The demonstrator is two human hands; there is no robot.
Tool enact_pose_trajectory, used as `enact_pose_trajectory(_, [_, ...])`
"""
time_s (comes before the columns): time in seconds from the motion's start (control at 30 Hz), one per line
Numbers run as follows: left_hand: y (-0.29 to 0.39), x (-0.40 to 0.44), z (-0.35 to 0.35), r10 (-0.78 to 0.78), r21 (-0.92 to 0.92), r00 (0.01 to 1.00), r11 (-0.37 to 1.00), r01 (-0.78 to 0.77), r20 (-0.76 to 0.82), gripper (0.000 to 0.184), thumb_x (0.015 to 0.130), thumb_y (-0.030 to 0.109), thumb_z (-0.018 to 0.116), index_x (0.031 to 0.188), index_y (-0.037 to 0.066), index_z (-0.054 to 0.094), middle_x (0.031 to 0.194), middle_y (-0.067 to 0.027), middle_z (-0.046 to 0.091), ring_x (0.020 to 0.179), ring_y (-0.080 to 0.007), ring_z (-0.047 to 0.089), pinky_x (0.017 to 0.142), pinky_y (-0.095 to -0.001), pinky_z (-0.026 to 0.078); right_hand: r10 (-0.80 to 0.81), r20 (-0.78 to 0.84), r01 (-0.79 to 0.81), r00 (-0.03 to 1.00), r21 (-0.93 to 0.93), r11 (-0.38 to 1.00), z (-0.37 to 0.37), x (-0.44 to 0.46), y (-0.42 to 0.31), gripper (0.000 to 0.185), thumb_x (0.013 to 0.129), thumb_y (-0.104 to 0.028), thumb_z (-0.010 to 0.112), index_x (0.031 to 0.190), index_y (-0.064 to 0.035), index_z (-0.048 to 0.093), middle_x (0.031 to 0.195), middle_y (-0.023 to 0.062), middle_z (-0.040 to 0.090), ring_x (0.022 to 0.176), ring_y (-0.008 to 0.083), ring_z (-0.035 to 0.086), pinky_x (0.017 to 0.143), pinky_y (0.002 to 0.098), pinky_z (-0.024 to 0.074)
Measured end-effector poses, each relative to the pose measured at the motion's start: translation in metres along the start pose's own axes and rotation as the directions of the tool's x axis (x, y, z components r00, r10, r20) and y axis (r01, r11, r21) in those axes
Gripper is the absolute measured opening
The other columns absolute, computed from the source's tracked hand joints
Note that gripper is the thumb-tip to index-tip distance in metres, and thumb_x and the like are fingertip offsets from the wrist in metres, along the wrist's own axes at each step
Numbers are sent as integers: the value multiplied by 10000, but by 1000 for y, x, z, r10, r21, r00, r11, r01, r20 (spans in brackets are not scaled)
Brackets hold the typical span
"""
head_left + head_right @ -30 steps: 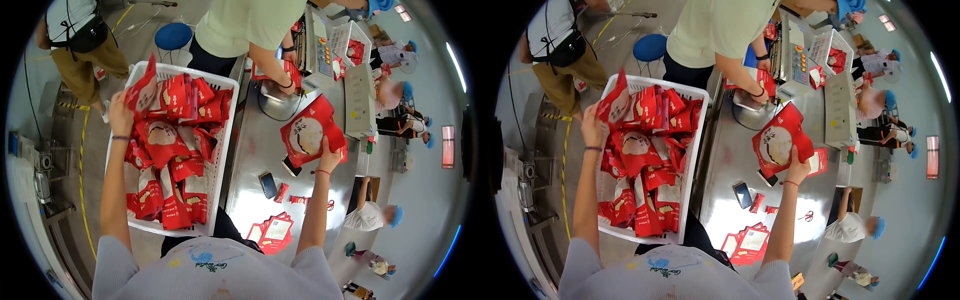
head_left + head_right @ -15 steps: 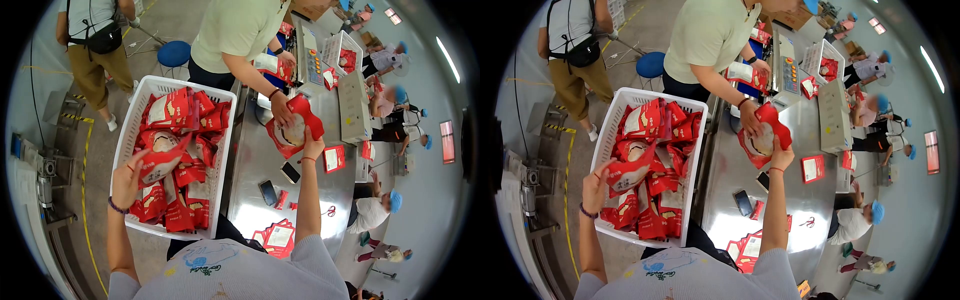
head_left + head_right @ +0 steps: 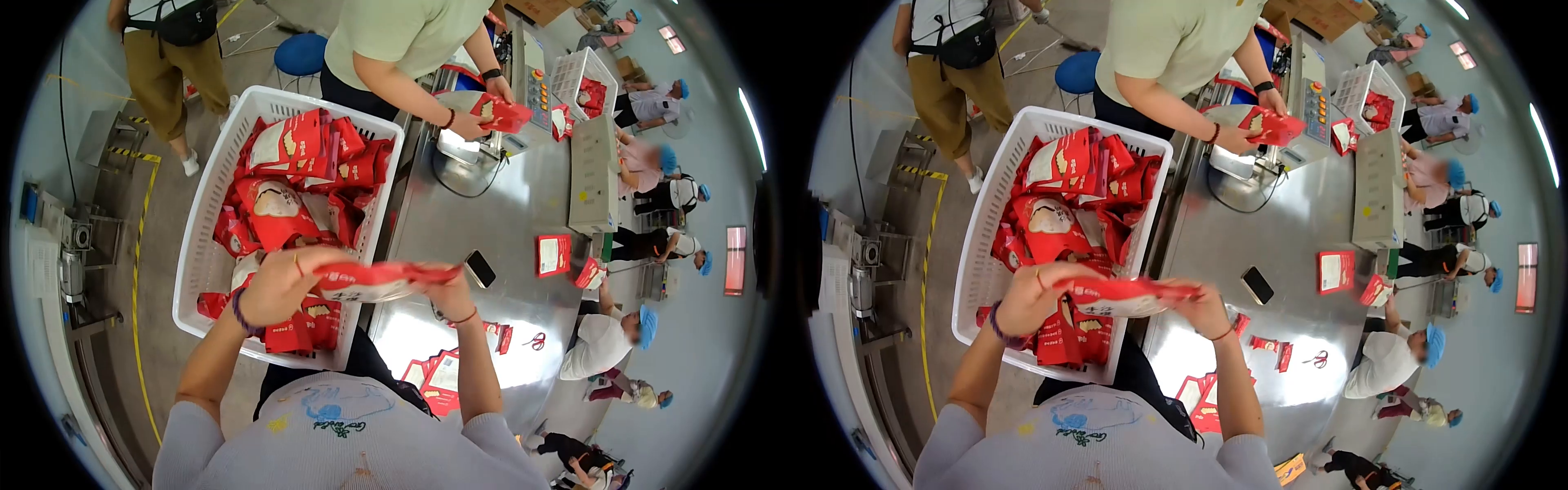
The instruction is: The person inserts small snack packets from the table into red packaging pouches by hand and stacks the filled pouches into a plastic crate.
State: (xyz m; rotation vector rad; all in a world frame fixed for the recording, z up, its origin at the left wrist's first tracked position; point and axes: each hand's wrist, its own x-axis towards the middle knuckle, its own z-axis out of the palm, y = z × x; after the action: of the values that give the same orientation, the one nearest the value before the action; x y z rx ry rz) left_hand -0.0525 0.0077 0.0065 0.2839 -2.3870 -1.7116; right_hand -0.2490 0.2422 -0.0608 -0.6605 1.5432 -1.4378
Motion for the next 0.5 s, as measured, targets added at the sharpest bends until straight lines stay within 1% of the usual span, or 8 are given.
enact_pose_trajectory(0.1, [-53, 35, -1, -154, -169, 988, 974, 152, 3, 252, 1000, 178, 484, 1109, -5, 619, 960, -66, 690, 877, -134, 653, 787, -269, 506, -53, -222, 32, 974, -95, 995, -22, -7, -1, 202, 829, -54, 725, 1018, 12, 702, 918, 32, 707, 827, 85, 627, 753, 227, 502])
enact_pose_trajectory(0.13, [-83, 49, 3, -224, -480, 973, 860, 172, -51, 277, 1014, 192, 457, 1109, -34, 585, 945, -48, 689, 849, -120, 653, 757, -269, 510, -47, -229, 26, 972, -94, 995, -33, -12, -3, 202, 829, -54, 725, 1018, 12, 702, 918, 32, 707, 827, 85, 627, 753, 227, 502])
enact_pose_trajectory(0.17, [-124, 66, 2, -267, -427, 951, 886, 179, -155, 277, 1019, 192, 436, 1110, -38, 562, 936, -74, 690, 825, -131, 662, 736, -269, 512, 4, -366, -76, 930, -184, 980, -45, -18, -5, 203, 821, -64, 738, 1007, 12, 706, 898, 29, 709, 819, 84, 626, 748, 231, 499])
enact_pose_trajectory(0.23, [-177, 96, -5, -277, 72, 846, 936, 345, -455, 282, 945, 192, 559, 1102, -41, 569, 964, -175, 670, 897, -295, 662, 804, -366, 513, 40, -495, -191, 868, -260, 947, -66, -28, -9, 206, 814, -75, 750, 996, 13, 710, 879, 26, 711, 810, 82, 624, 744, 235, 496])
enact_pose_trajectory(0.27, [-225, 109, -9, -72, 413, 856, 853, 318, -511, 397, 858, 244, 675, 1095, -56, 568, 1186, -233, 582, 1097, -362, 572, 914, -429, 473, -26, -560, -180, 828, -309, 934, -76, -35, -8, 224, 808, -82, 755, 1001, 20, 706, 889, 31, 710, 815, 82, 623, 744, 238, 493])
enact_pose_trajectory(0.33, [-253, 134, -9, -175, 602, 847, 633, 487, -501, 536, 794, 290, 737, 1147, -59, 535, 1347, -260, 430, 1236, -391, 452, 980, -446, 438, -98, -624, -175, 775, -362, 916, -87, -43, -8, 242, 802, -89, 760, 1007, 27, 701, 900, 36, 709, 819, 82, 621, 743, 241, 489])
enact_pose_trajectory(0.4, [-262, 156, 0, -118, 668, 823, 527, 526, -555, 639, 755, 307, 771, 1210, -44, 490, 1374, -262, 377, 1246, -409, 424, 981, -443, 448, -168, -739, -153, 653, -345, 926, -94, -49, -13, 257, 813, -104, 750, 1021, 35, 692, 924, 45, 707, 831, 84, 613, 760, 251, 487])
enact_pose_trajectory(0.5, [-311, 180, -11, -134, 747, 870, 461, 479, -475, 481, 755, 193, 736, 1134, -16, 526, 1266, -224, 491, 1148, -384, 516, 919, -444, 479, -215, -805, -204, 554, -381, 902, -117, -51, -12, 274, 832, -144, 740, 1030, 38, 688, 939, 55, 705, 838, 99, 610, 773, 263, 486])
